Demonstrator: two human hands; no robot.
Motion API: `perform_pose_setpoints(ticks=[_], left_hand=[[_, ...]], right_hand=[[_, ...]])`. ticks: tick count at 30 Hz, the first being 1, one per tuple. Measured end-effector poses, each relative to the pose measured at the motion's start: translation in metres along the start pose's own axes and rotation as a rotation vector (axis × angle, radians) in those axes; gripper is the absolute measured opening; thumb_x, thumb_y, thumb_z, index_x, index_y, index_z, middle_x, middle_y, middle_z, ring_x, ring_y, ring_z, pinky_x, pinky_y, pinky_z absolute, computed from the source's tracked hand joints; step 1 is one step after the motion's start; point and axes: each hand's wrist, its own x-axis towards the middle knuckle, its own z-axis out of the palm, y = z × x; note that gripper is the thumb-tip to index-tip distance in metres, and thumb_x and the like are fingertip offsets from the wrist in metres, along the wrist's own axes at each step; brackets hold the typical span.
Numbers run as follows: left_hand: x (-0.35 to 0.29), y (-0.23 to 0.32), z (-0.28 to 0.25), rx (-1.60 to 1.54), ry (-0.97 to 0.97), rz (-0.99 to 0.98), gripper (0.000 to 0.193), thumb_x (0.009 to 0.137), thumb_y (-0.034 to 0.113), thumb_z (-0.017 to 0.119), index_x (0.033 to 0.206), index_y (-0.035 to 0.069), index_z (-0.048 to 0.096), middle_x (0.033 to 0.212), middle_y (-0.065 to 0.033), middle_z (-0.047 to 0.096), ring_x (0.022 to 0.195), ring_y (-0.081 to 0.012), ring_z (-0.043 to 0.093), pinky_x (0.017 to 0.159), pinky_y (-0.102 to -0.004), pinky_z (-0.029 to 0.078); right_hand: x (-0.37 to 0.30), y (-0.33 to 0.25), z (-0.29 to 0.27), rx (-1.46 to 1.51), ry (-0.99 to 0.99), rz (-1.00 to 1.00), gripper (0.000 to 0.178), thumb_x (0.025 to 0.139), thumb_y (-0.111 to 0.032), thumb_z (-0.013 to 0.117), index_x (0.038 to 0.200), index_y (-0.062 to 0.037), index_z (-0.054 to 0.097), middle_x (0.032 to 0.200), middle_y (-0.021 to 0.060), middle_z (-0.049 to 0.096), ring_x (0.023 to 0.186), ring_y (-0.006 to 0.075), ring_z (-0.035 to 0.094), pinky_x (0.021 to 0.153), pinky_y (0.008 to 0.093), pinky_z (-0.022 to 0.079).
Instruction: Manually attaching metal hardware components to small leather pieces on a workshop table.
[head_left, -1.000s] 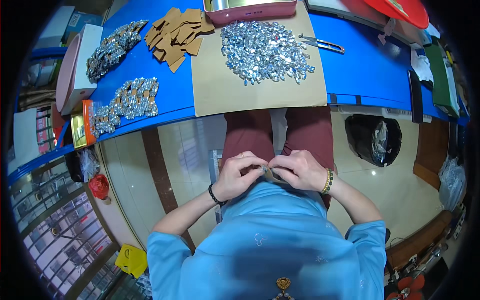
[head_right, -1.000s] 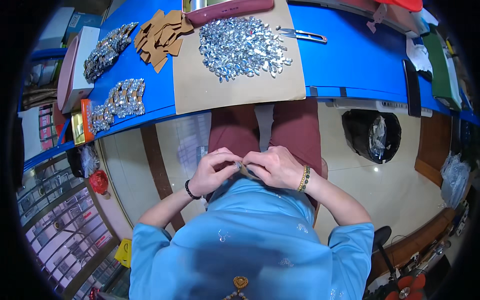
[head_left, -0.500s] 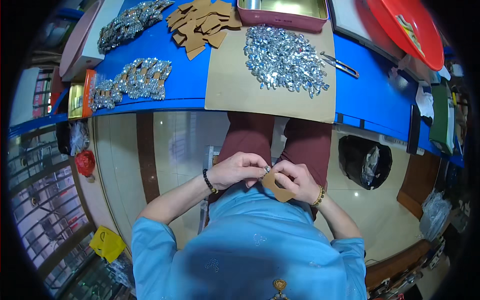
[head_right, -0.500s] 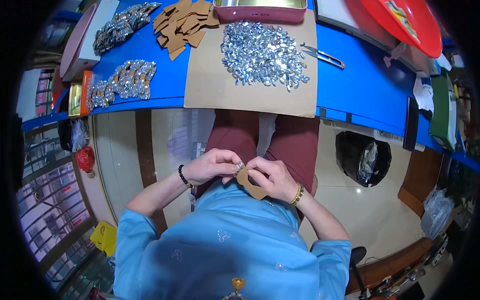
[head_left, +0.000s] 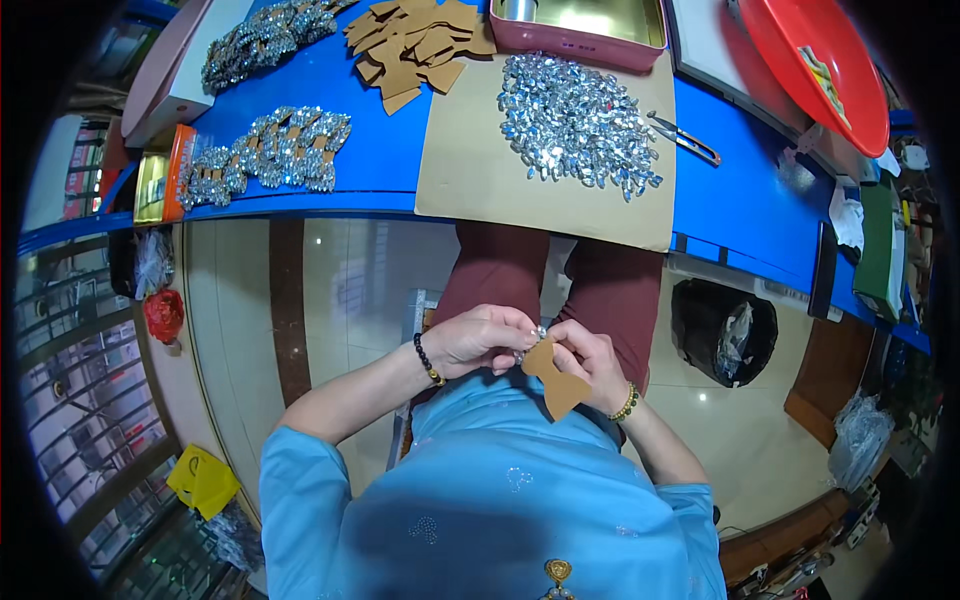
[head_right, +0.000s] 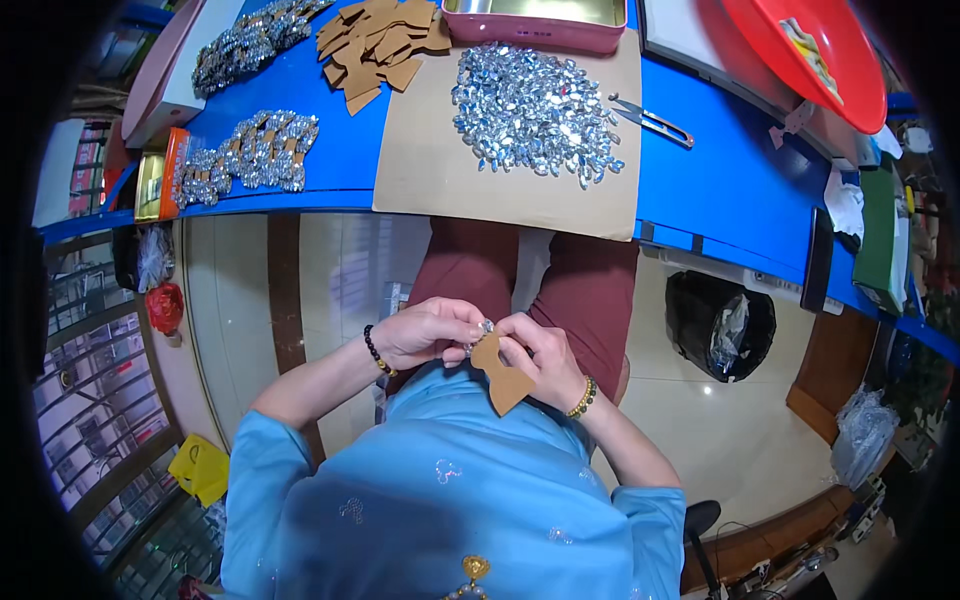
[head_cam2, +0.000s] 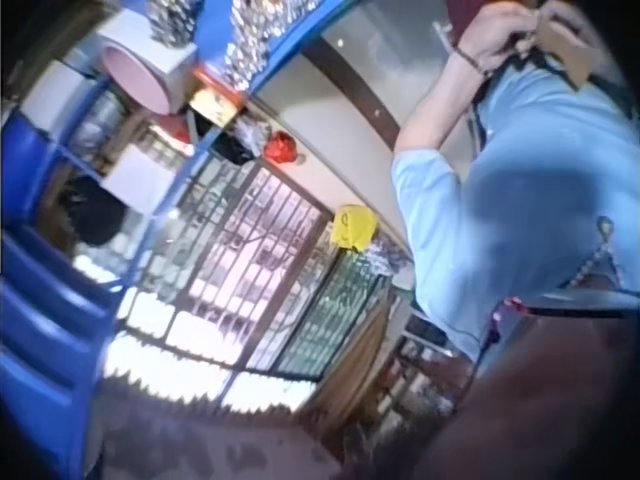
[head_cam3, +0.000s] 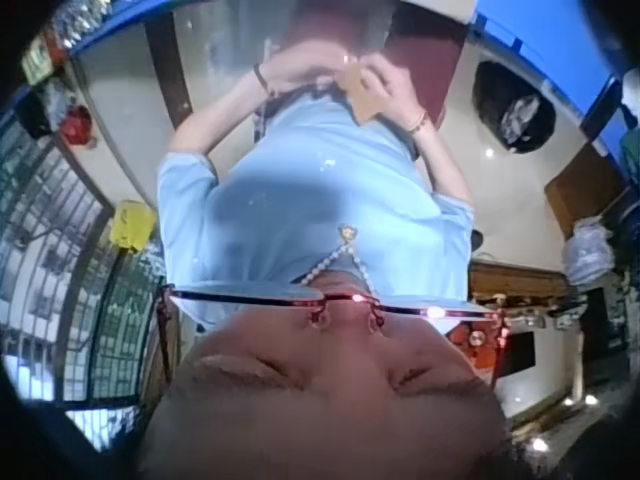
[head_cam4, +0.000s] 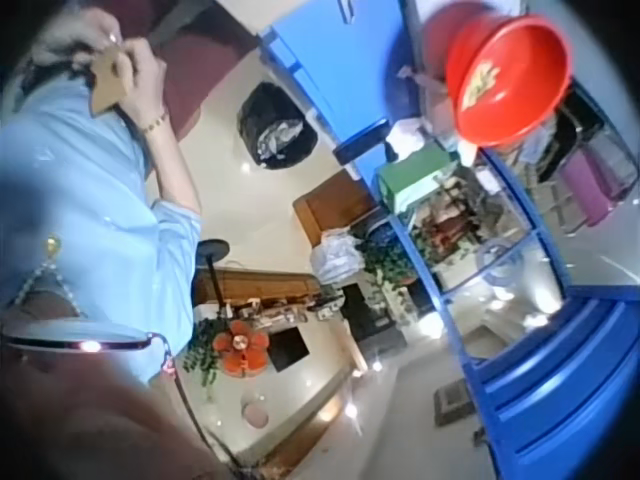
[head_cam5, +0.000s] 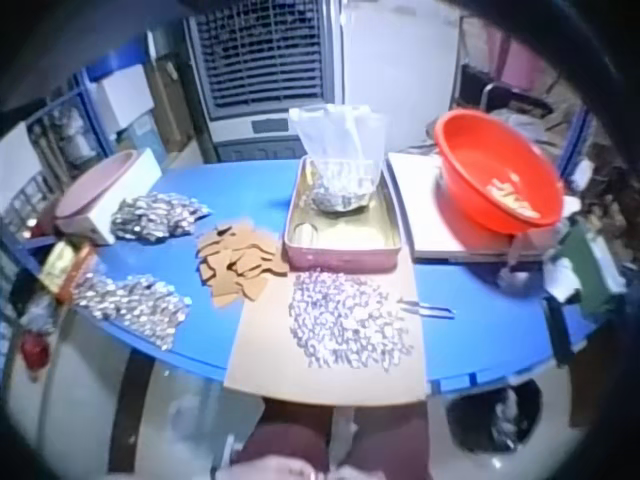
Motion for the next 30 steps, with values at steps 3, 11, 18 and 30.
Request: perform_pose_setpoints(ticks=[3,11,18,30], left_hand=[[0.001,-0.001,0.002,0.019,0.025,0.001,0.009,0.086,0.011,0.058,0.09,0.003,0.058,0.076,-0.0016,0.057,0.056,-0.0059,0.047,0.049,-0.0193,0.037],[0.008,-0.004,0.008,0.209,0.179,0.051,0.009,0.085,0.012,0.06,0.085,0.003,0.059,0.072,-0.001,0.058,0.051,-0.0048,0.045,0.045,-0.018,0.034],[0.015,-0.01,0.013,0.462,0.36,0.173,0.013,0.082,0.014,0.061,0.078,0.002,0.061,0.068,-0.0022,0.059,0.053,-0.0061,0.049,0.046,-0.0198,0.037],[-0.018,0.022,0.012,1.588,0.828,0.855,0.005,0.073,0.006,0.06,0.078,0.005,0.061,0.074,-0.0118,0.056,0.064,-0.0274,0.058,0.054,-0.0349,0.045]], right_hand=[[0.0,0.0,0.0,-0.005,0.004,0.067,0.011,0.086,-0.008,0.052,0.095,-0.0019,0.051,0.065,0.0058,0.057,0.057,0.0133,0.058,0.055,0.026,0.045],[-0.002,-0.007,-0.002,0.002,0.019,0.098,0.022,0.083,-0.004,0.052,0.105,-0.0017,0.05,0.077,0.0079,0.058,0.069,0.0141,0.058,0.061,0.0258,0.045],[0.016,-0.004,-0.017,-0.356,0.192,-0.206,0.016,0.078,-0.003,0.058,0.094,-0.003,0.058,0.082,0.0081,0.058,0.071,0.0201,0.059,0.068,0.0328,0.046],[0.007,-0.049,-0.01,0.333,0.086,-0.24,0.003,0.083,-0.001,0.055,0.084,-0.0035,0.054,0.071,0.0073,0.06,0.062,0.0181,0.06,0.08,0.0388,0.05]])
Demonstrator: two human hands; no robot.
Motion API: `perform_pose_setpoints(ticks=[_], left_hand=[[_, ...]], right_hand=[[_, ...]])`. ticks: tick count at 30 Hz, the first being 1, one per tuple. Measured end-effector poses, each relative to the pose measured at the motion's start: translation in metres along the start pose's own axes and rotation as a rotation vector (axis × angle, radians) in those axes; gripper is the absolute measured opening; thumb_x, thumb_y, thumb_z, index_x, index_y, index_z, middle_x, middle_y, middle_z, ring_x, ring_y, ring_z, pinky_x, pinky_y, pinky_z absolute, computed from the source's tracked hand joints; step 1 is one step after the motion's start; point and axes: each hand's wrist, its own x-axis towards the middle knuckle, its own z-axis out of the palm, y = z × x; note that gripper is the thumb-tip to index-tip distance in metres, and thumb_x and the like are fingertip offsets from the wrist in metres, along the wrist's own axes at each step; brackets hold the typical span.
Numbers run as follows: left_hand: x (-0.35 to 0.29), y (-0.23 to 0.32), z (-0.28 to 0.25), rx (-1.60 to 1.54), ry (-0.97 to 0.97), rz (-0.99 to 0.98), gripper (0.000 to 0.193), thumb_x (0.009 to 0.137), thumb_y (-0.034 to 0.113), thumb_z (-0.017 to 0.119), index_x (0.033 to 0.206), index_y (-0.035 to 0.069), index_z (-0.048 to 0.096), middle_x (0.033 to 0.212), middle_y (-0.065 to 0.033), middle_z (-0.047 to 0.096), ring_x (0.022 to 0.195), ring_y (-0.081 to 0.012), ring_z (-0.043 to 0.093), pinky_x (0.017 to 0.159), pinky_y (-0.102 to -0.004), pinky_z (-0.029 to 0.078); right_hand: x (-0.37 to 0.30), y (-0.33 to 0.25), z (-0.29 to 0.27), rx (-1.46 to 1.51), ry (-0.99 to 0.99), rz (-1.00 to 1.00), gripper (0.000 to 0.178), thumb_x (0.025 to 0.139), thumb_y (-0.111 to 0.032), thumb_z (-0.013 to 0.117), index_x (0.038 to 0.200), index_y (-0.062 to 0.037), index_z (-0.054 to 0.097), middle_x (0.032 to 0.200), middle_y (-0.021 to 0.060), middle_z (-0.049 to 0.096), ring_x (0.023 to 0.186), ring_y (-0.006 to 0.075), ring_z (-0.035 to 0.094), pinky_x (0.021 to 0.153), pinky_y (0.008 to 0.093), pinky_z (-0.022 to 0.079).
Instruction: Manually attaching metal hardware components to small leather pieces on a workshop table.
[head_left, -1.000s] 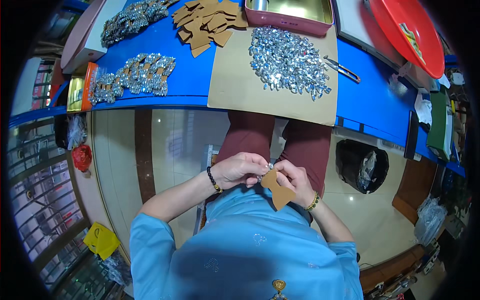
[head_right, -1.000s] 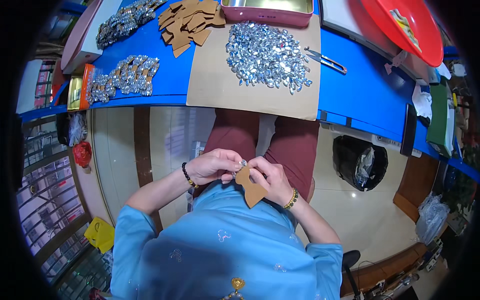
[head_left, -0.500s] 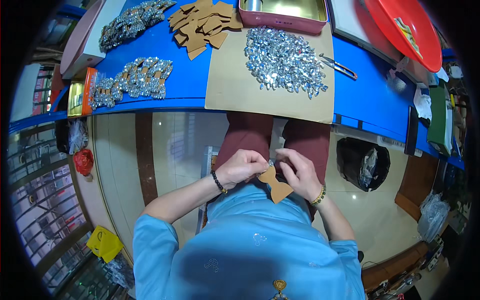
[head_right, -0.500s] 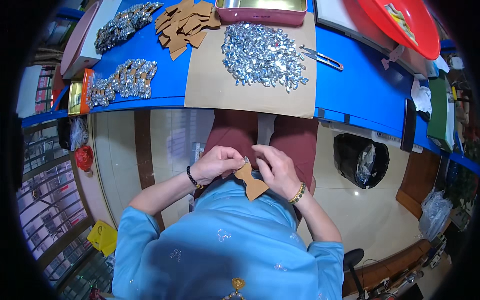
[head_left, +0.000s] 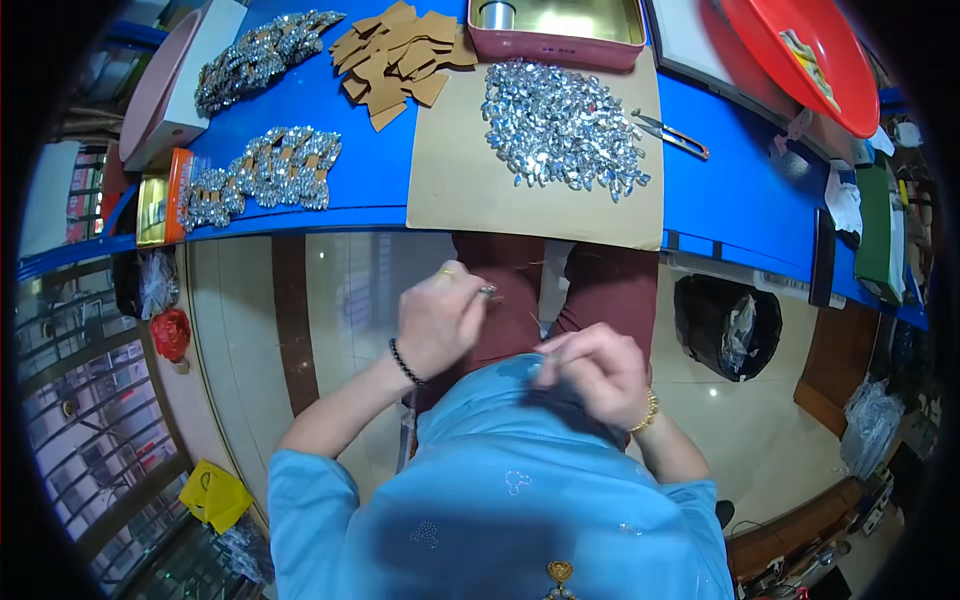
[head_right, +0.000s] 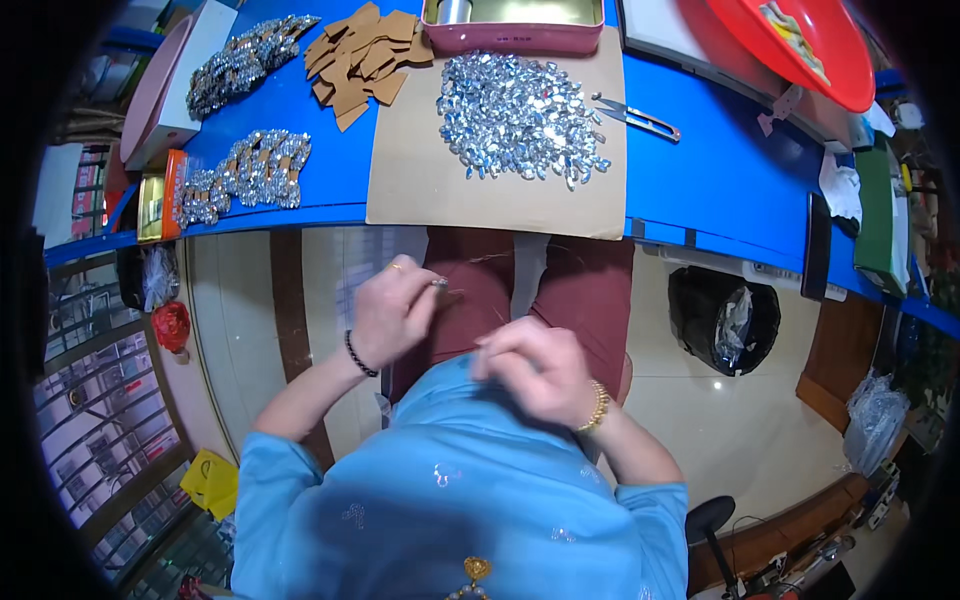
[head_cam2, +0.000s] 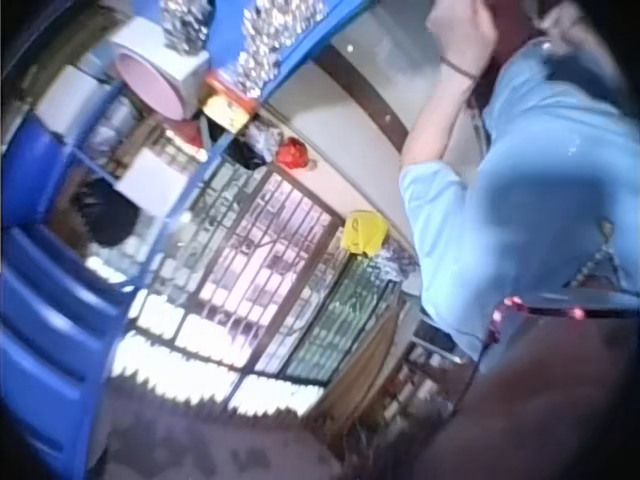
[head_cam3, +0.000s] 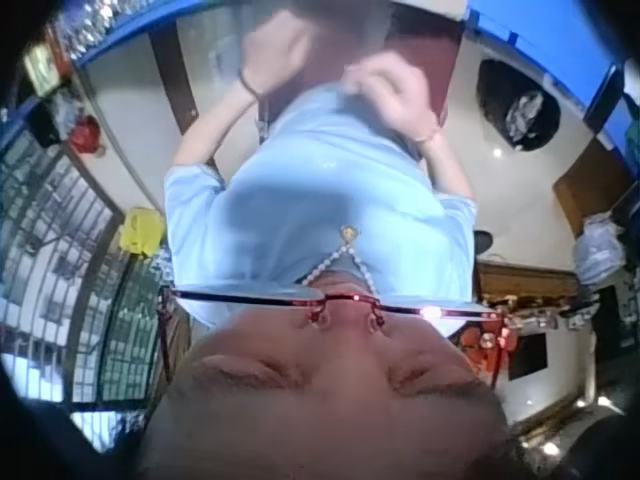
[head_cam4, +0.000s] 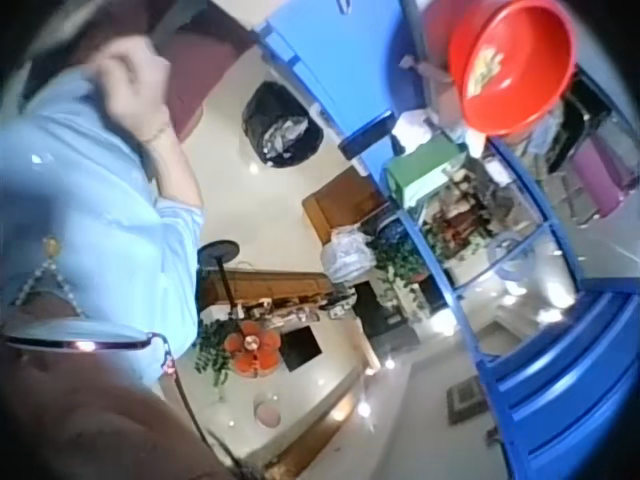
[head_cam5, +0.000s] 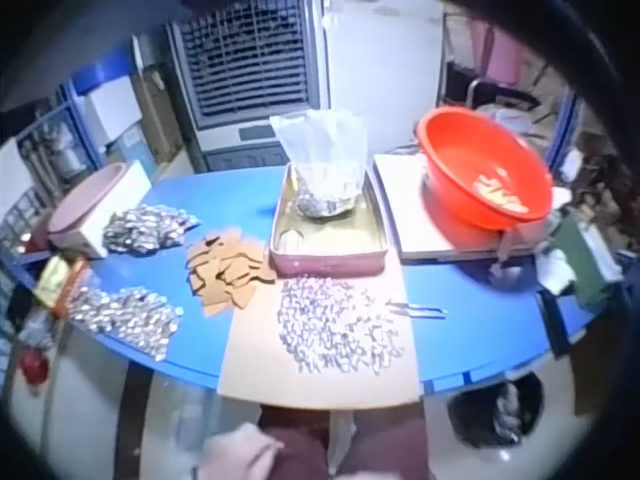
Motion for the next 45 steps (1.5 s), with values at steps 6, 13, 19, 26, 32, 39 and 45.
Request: perform_pose_setpoints(ticks=[6,13,19,26,32,39,45], left_hand=[[-0.023,-0.06,-0.077,0.394,0.265,-0.025,0.007,0.075,0.0,0.059,0.081,0.003,0.059,0.072,-0.0118,0.053,0.063,-0.0268,0.056,0.054,-0.0343,0.044],[-0.045,-0.082,-0.09,0.345,0.393,-0.173,0.004,0.079,0.0,0.058,0.083,0.001,0.058,0.071,-0.0058,0.053,0.057,-0.0151,0.05,0.052,-0.0261,0.04],[-0.03,-0.055,-0.02,-0.478,0.059,-0.488,0.006,0.082,0.004,0.06,0.086,0.0,0.06,0.072,0.0038,0.056,0.062,-0.0001,0.047,0.054,-0.0174,0.04],[-0.013,0.006,0.022,-0.895,-0.152,-0.644,0.011,0.085,0.011,0.06,0.091,0.001,0.06,0.074,0.0027,0.058,0.058,0.0003,0.047,0.048,-0.0146,0.036],[-0.012,0.007,0.026,-1.141,-0.262,-0.794,0.011,0.086,0.011,0.058,0.092,0.003,0.059,0.075,-0.0007,0.06,0.053,-0.0023,0.047,0.045,-0.0166,0.037],[-0.016,0.002,0.028,-1.511,-0.337,-0.975,0.01,0.086,0.008,0.055,0.093,0.002,0.059,0.074,-0.0008,0.058,0.049,-0.0047,0.043,0.044,-0.0191,0.037],[-0.017,0.0,0.029,-1.563,-0.359,-0.989,0.011,0.087,0.007,0.055,0.094,0.002,0.06,0.074,-0.0011,0.058,0.049,-0.0049,0.042,0.044,-0.0194,0.038]], right_hand=[[-0.088,0.014,-0.143,0.191,0.788,0.174,0.014,0.094,-0.016,0.046,0.084,-0.0066,0.045,0.055,-0.0046,0.032,0.046,0.0083,0.033,0.054,0.0237,0.04],[-0.235,0.06,-0.298,-0.517,1.376,0.486,0.011,0.09,-0.019,0.053,0.089,-0.0084,0.054,0.065,-0.0026,0.045,0.051,0.0046,0.038,0.047,0.019,0.033],[-0.077,0.056,-0.128,-0.302,0.588,0.396,0.007,0.088,-0.012,0.056,0.09,-0.0053,0.057,0.077,-0.0008,0.054,0.062,0.0065,0.052,0.054,0.0189,0.045],[0.001,0.033,0.011,-0.735,0.072,-0.052,0.007,0.078,-0.011,0.061,0.084,-0.0076,0.06,0.063,0.0112,0.06,0.052,0.0265,0.058,0.052,0.0338,0.048],[0.003,0.04,0.01,-0.873,0.074,-0.032,0.007,0.078,-0.01,0.06,0.084,-0.0077,0.061,0.06,0.0125,0.059,0.051,0.028,0.058,0.05,0.0366,0.048],[0.006,0.039,0.012,-0.794,0.115,0.021,0.006,0.078,-0.008,0.058,0.081,-0.0049,0.062,0.061,0.0145,0.059,0.052,0.0303,0.059,0.049,0.0384,0.048],[0.008,0.038,0.011,-0.762,0.1,0.057,0.007,0.078,-0.008,0.056,0.079,-0.0032,0.061,0.062,0.0156,0.059,0.054,0.0316,0.059,0.049,0.0392,0.049]])
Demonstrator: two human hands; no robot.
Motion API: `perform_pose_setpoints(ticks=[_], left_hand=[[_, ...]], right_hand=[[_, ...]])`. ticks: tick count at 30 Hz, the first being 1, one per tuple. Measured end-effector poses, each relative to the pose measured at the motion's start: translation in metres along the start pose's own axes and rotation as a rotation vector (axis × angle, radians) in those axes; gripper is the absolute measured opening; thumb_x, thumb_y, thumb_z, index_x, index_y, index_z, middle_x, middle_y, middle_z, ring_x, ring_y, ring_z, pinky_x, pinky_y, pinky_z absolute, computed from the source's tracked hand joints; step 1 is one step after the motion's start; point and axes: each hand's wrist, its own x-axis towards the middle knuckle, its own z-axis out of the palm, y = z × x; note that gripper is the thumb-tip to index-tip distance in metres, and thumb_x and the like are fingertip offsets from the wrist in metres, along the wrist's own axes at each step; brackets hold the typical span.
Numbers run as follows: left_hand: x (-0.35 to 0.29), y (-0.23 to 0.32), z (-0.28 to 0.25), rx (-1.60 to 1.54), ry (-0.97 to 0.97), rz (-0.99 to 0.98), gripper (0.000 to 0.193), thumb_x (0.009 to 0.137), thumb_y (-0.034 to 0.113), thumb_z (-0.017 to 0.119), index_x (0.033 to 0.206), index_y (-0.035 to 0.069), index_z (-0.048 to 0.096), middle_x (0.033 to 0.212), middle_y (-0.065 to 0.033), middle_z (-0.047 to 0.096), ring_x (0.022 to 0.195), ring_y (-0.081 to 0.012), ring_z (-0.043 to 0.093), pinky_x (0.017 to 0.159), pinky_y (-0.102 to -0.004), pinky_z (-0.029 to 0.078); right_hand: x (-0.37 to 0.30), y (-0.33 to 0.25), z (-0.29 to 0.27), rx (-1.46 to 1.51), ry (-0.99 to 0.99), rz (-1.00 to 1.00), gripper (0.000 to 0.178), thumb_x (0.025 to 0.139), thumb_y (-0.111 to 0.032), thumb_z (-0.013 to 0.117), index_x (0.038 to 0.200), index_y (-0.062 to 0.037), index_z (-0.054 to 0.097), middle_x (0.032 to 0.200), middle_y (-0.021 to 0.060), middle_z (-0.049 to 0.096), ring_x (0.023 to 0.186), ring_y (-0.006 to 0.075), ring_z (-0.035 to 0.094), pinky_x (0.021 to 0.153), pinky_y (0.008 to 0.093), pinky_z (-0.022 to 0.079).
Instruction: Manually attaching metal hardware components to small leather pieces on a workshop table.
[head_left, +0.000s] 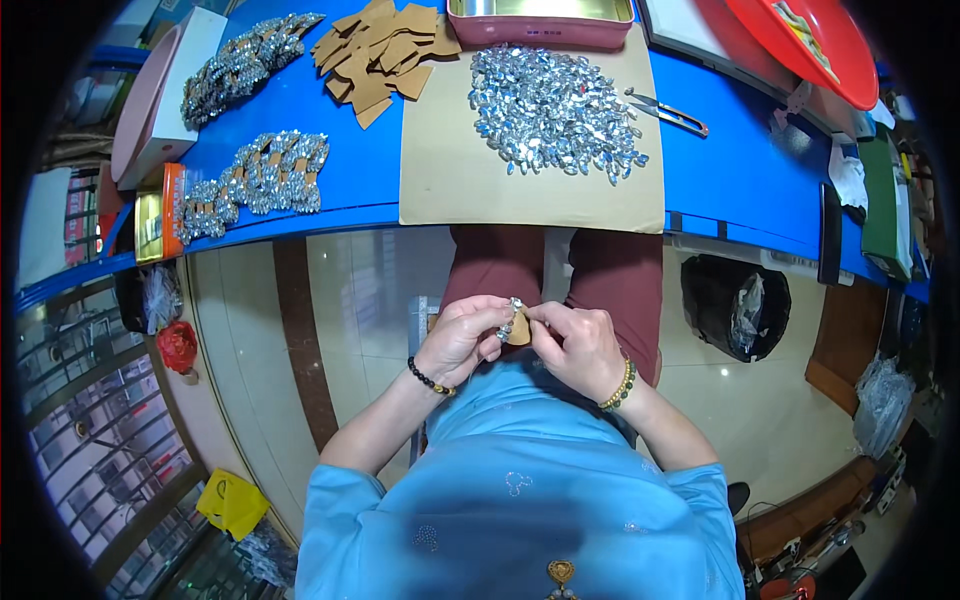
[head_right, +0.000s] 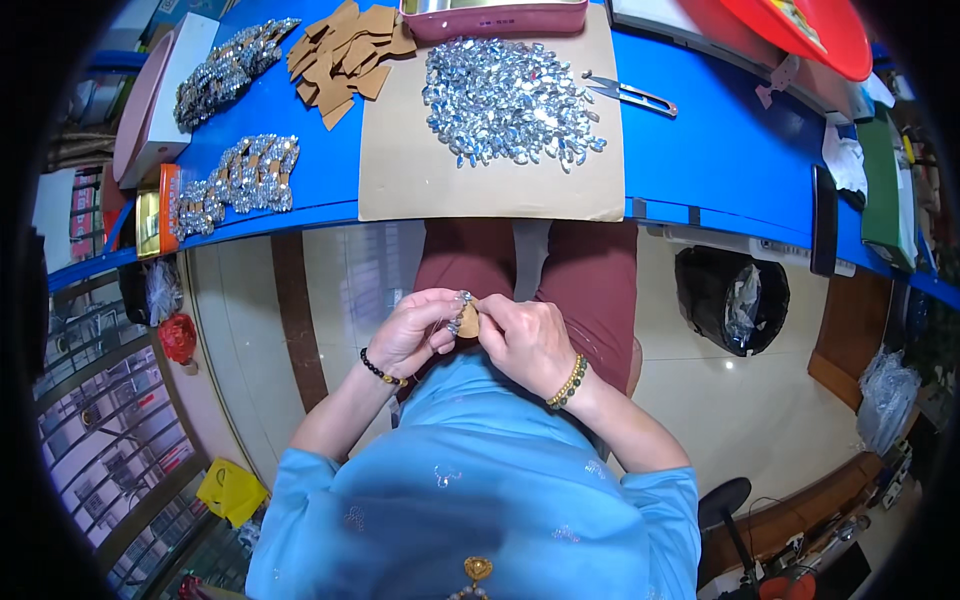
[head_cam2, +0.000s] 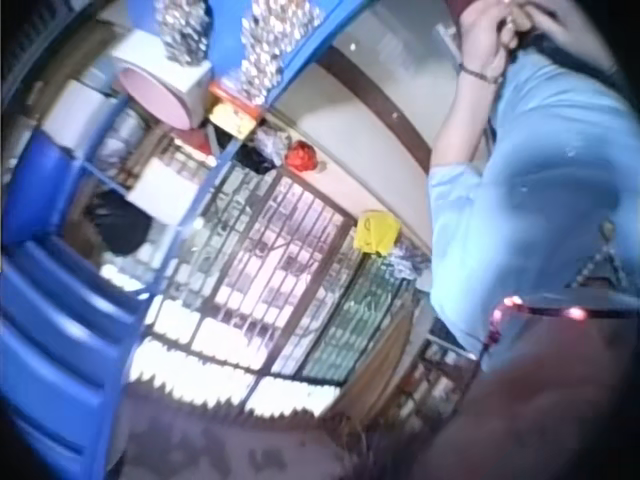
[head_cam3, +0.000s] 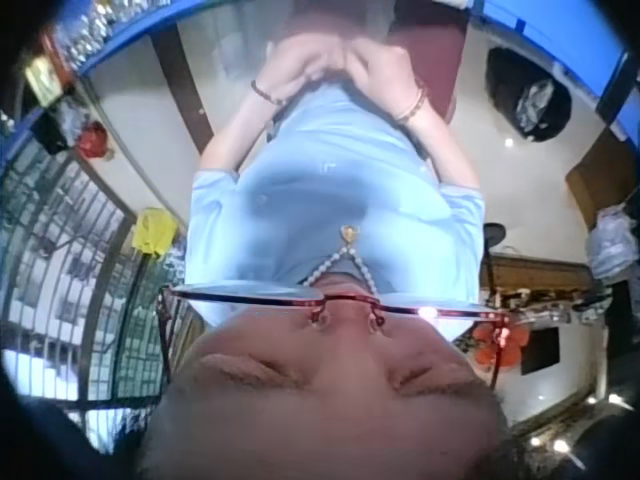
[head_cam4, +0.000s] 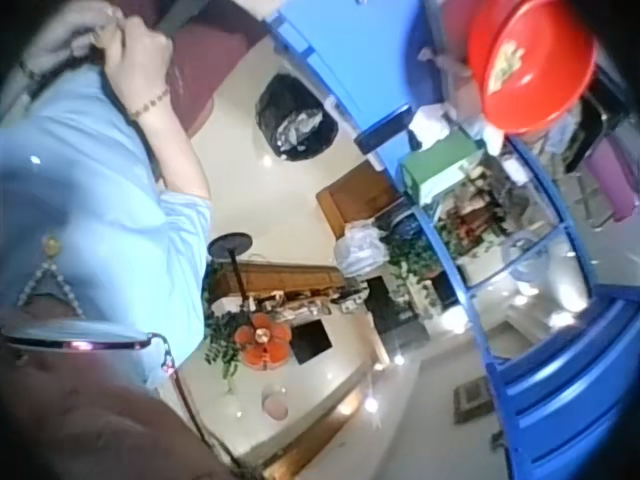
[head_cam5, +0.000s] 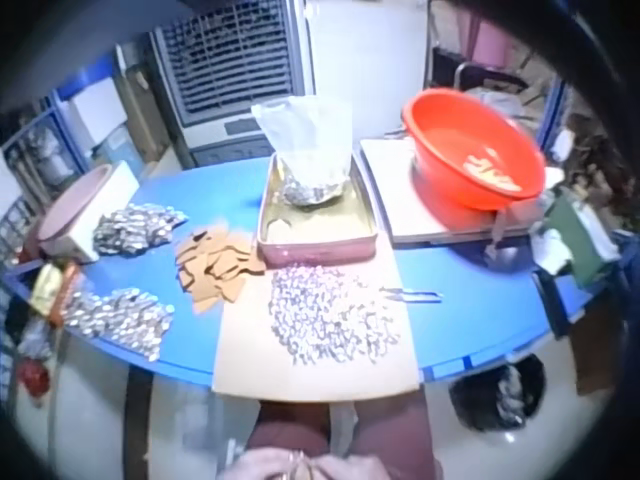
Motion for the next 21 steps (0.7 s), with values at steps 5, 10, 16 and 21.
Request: perform_pose_setpoints(ticks=[5,10,16,21], left_hand=[[0.0025,-0.0031,0.0003,0.073,0.04,0.056,0.012,0.086,0.009,0.057,0.094,0.001,0.059,0.077,-0.003,0.06,0.048,-0.0038,0.043,0.043,-0.0181,0.037],[0.0031,-0.0057,0.0036,0.301,0.136,0.198,0.012,0.086,0.009,0.058,0.093,0.0,0.059,0.078,-0.0044,0.061,0.048,-0.0033,0.044,0.043,-0.0176,0.036],[0.0017,-0.003,0.0023,0.105,0.077,0.075,0.011,0.086,0.009,0.058,0.092,0.001,0.059,0.077,-0.0037,0.061,0.049,-0.0038,0.044,0.043,-0.018,0.036],[0.0012,-0.0035,0.0028,0.103,0.056,0.068,0.009,0.086,0.008,0.057,0.093,0.002,0.059,0.077,-0.0024,0.06,0.051,-0.0046,0.045,0.045,-0.0189,0.038]], right_hand=[[-0.0008,0.0027,0.0001,0.008,0.005,0.007,0.006,0.077,-0.007,0.057,0.079,-0.003,0.061,0.063,0.016,0.059,0.054,0.0324,0.059,0.049,0.0393,0.049],[-0.0005,0.0016,-0.0029,0.019,-0.005,0.015,0.006,0.077,-0.008,0.057,0.08,-0.0028,0.061,0.063,0.0162,0.059,0.055,0.0326,0.059,0.05,0.0396,0.049],[-0.0039,0.0062,-0.001,0.014,0.016,-0.009,0.007,0.078,-0.008,0.057,0.081,-0.0029,0.061,0.063,0.0163,0.059,0.055,0.0325,0.059,0.05,0.0398,0.048],[-0.004,0.0069,-0.0003,0.011,0.017,-0.022,0.006,0.078,-0.008,0.057,0.081,-0.0032,0.06,0.063,0.016,0.06,0.054,0.032,0.059,0.05,0.0392,0.048]])
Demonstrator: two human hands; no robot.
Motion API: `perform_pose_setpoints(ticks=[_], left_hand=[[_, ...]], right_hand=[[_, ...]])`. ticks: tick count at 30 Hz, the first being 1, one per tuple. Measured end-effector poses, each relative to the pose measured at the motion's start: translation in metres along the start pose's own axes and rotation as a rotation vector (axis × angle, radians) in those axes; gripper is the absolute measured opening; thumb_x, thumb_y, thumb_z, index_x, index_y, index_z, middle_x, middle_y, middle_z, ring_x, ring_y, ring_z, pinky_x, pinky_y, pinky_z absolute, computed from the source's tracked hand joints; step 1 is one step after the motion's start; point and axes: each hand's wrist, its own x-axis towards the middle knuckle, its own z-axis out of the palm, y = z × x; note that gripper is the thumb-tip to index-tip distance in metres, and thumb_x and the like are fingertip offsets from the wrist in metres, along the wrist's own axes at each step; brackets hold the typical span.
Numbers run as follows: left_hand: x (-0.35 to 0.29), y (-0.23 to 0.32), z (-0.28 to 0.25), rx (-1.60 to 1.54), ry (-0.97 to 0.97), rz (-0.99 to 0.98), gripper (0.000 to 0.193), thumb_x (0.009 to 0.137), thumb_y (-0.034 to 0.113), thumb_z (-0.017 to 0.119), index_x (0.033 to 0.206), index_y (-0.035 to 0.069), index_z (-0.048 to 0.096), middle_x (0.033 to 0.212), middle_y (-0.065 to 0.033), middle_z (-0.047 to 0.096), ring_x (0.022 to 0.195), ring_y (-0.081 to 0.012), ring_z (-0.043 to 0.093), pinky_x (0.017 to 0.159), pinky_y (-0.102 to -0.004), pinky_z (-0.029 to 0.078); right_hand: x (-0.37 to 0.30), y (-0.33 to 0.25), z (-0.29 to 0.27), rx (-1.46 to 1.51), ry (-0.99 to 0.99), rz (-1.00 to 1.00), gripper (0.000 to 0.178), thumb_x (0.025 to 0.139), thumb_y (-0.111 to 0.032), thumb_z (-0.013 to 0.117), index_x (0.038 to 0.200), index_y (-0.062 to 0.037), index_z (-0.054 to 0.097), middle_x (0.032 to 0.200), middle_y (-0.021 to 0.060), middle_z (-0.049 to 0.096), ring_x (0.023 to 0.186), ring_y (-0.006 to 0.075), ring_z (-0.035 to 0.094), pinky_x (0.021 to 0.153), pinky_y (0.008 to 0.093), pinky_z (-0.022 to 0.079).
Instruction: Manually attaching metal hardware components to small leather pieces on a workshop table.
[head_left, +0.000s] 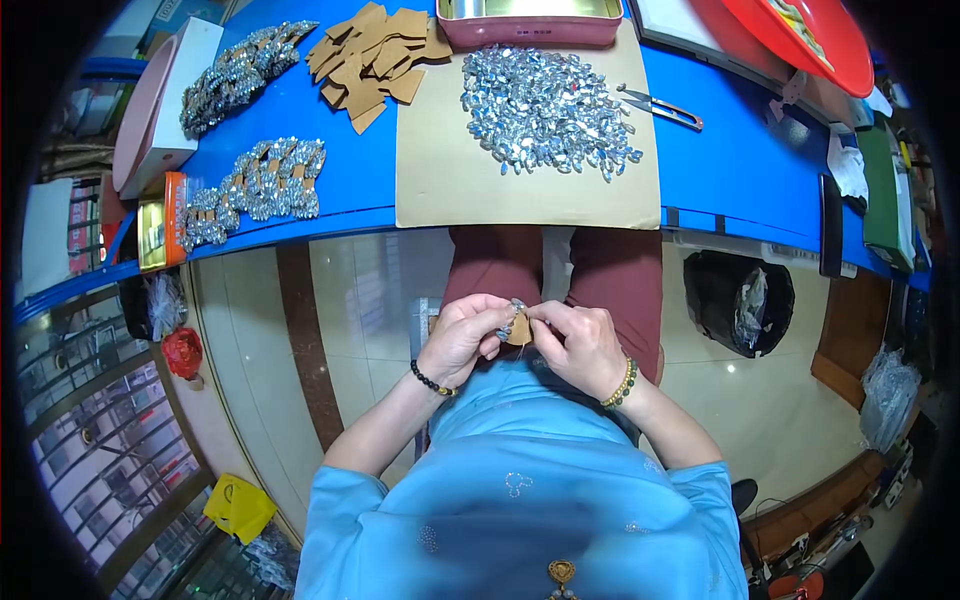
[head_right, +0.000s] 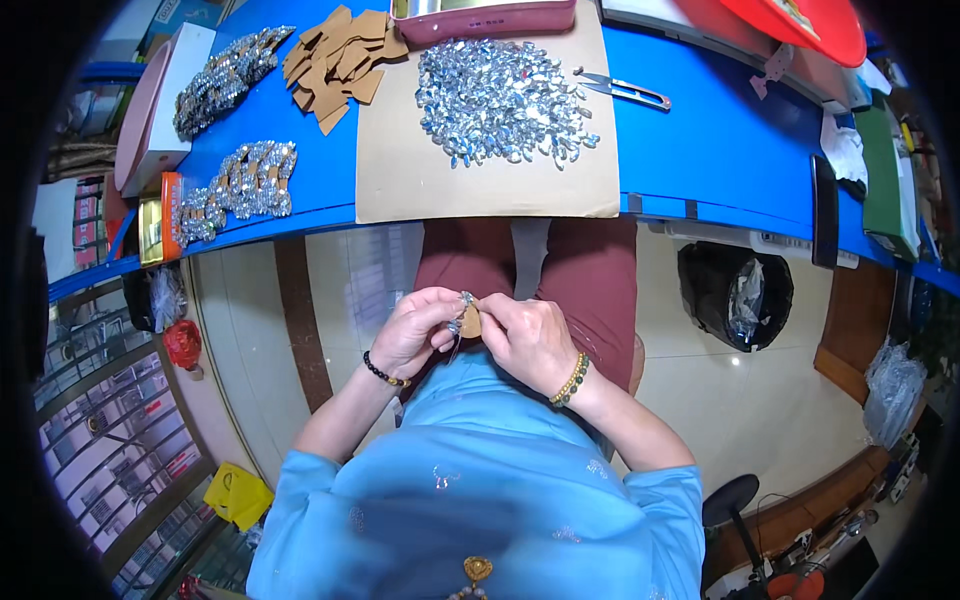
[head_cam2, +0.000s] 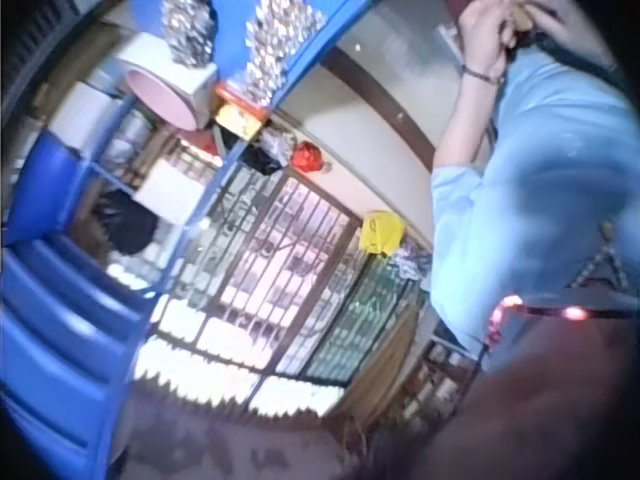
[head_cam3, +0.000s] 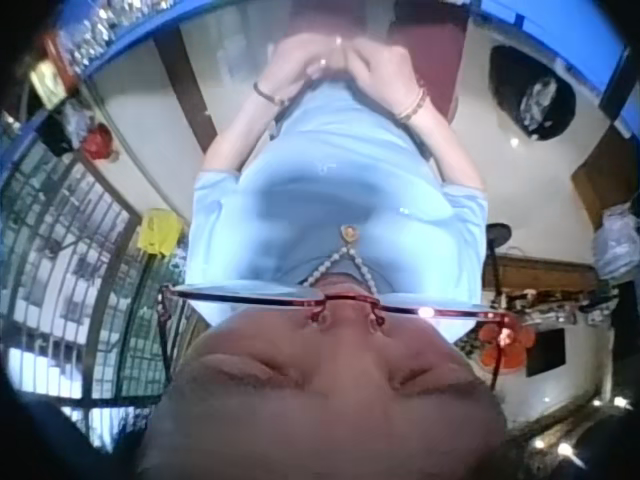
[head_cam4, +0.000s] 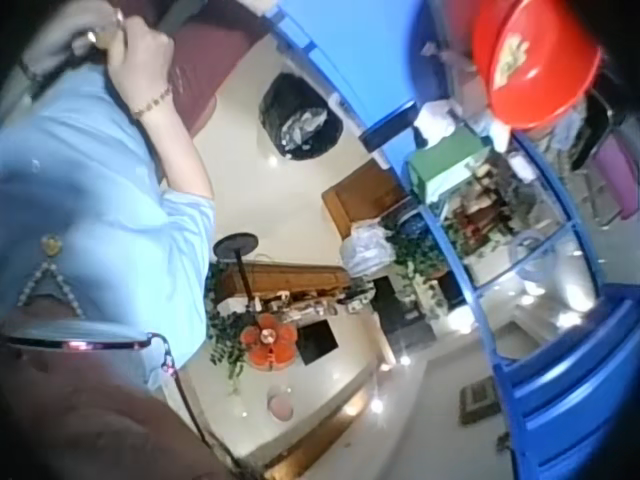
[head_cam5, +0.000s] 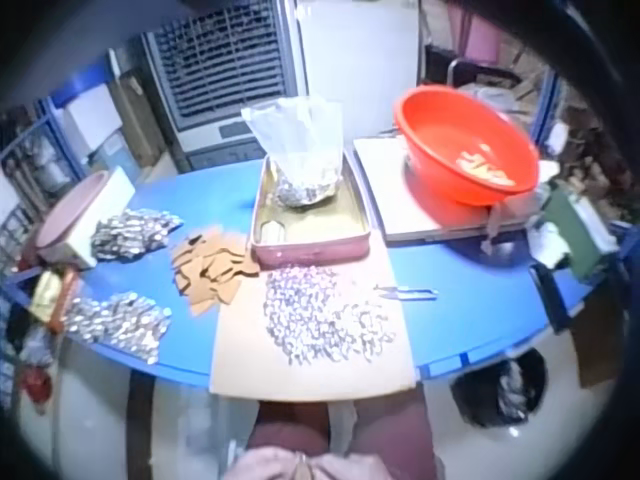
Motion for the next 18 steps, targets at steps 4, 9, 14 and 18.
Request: perform_pose_setpoints(ticks=[4,9,14,18], left_hand=[[0.0,-0.002,0.001,0.072,0.038,0.046,0.009,0.086,0.008,0.057,0.092,0.002,0.059,0.076,-0.0018,0.059,0.051,-0.0042,0.044,0.045,-0.0186,0.037],[-0.003,-0.004,0.011,0.473,0.185,0.296,0.003,0.082,0.005,0.061,0.083,0.002,0.061,0.074,-0.0009,0.059,0.051,-0.0039,0.045,0.045,-0.0198,0.036],[-0.002,-0.015,0.015,0.97,0.327,0.769,0.003,0.077,0.002,0.064,0.076,0.001,0.062,0.071,-0.001,0.058,0.051,-0.0036,0.046,0.045,-0.0216,0.035],[-0.001,-0.016,0.019,0.99,0.376,0.878,0.005,0.073,-0.002,0.065,0.074,0.001,0.061,0.07,-0.0041,0.058,0.052,-0.0076,0.049,0.046,-0.0243,0.037]], right_hand=[[0.001,-0.001,-0.001,0.002,-0.007,0.009,0.006,0.078,-0.008,0.057,0.079,-0.0033,0.06,0.062,0.0161,0.059,0.054,0.0318,0.059,0.049,0.0393,0.048],[0.0,0.002,0.0,-0.018,-0.023,-0.001,0.005,0.078,-0.008,0.057,0.077,-0.0031,0.059,0.061,0.0167,0.058,0.054,0.0321,0.059,0.05,0.0398,0.048],[0.002,0.004,0.006,0.025,-0.012,0.06,0.005,0.079,-0.008,0.056,0.077,-0.0026,0.057,0.062,0.0173,0.058,0.056,0.0327,0.059,0.05,0.039,0.048],[0.006,0.003,0.015,0.157,-0.012,0.209,0.006,0.081,-0.005,0.054,0.08,0.0006,0.056,0.066,0.0144,0.059,0.056,0.0263,0.061,0.053,0.0305,0.049]])
